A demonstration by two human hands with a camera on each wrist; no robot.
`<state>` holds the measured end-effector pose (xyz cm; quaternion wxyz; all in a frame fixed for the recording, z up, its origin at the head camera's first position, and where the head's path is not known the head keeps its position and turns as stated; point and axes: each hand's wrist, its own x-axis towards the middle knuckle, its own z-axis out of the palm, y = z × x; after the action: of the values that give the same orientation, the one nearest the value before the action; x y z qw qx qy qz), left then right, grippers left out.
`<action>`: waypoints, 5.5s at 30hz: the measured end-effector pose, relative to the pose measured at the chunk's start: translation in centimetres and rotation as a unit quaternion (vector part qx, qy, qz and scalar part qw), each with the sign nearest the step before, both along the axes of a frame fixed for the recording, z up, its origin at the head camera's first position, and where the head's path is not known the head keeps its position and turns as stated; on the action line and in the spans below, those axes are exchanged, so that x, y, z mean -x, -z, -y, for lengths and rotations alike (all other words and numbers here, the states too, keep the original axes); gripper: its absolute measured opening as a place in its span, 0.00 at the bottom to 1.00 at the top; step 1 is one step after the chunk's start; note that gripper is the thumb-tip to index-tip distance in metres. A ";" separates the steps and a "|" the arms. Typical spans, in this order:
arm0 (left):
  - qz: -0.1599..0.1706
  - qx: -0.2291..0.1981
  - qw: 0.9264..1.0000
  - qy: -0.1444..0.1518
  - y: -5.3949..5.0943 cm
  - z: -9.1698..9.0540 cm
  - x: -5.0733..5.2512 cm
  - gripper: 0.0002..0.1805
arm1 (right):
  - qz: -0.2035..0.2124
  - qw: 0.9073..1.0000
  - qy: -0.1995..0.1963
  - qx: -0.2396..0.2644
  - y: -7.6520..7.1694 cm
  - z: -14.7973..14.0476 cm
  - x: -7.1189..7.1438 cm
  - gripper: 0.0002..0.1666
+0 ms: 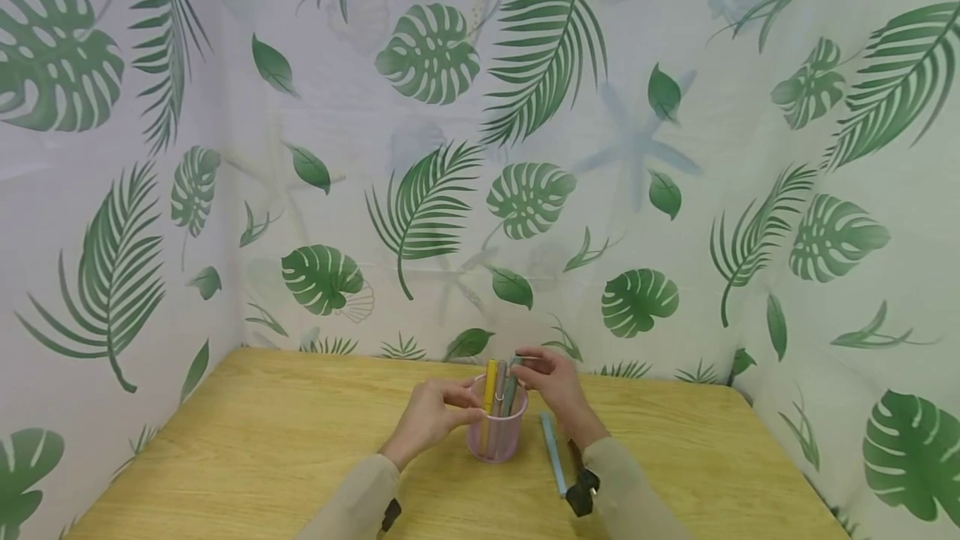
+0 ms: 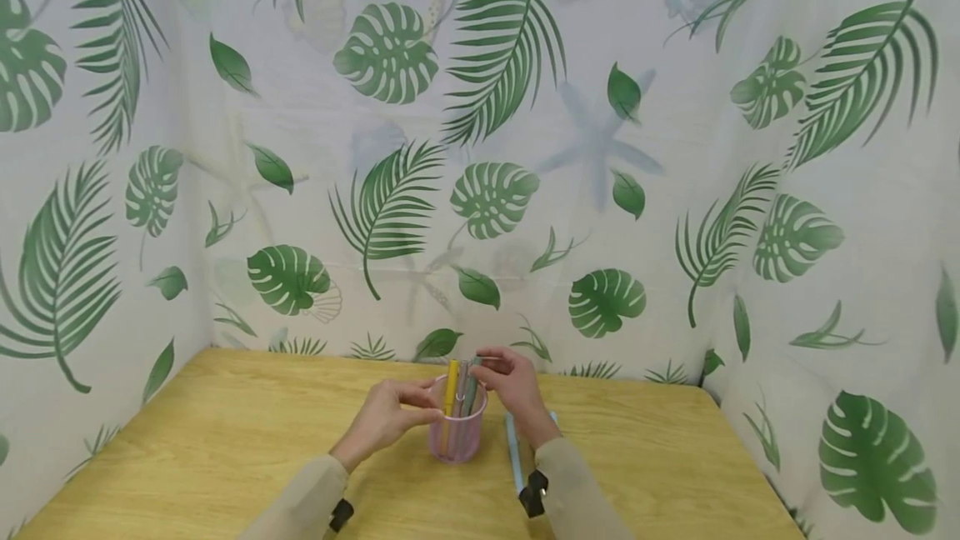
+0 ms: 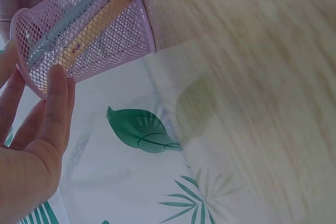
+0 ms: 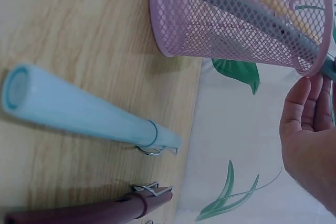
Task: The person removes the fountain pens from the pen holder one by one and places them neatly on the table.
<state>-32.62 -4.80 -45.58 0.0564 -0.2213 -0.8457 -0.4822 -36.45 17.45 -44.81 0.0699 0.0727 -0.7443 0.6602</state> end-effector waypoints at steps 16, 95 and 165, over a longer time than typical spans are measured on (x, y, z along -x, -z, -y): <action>0.006 -0.005 1.000 0.004 0.0 0.0 0.0 0.03 | 0.006 0.997 -0.015 0.074 -1.2 -0.8 0.0 0.18; 0.003 -0.013 1.000 0.000 0.1 -0.2 -0.1 0.03 | 0.007 0.989 0.072 0.132 -0.5 -7.9 -0.9 0.11; 0.004 -0.031 1.000 0.004 0.3 -0.3 0.0 0.04 | 0.100 0.990 0.011 -0.103 2.5 -14.0 -1.4 0.29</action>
<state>-32.62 -4.55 -45.83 0.0577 -0.2212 -0.8297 -0.5092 -35.03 31.49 -47.32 -0.0055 0.0045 -0.8123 0.5833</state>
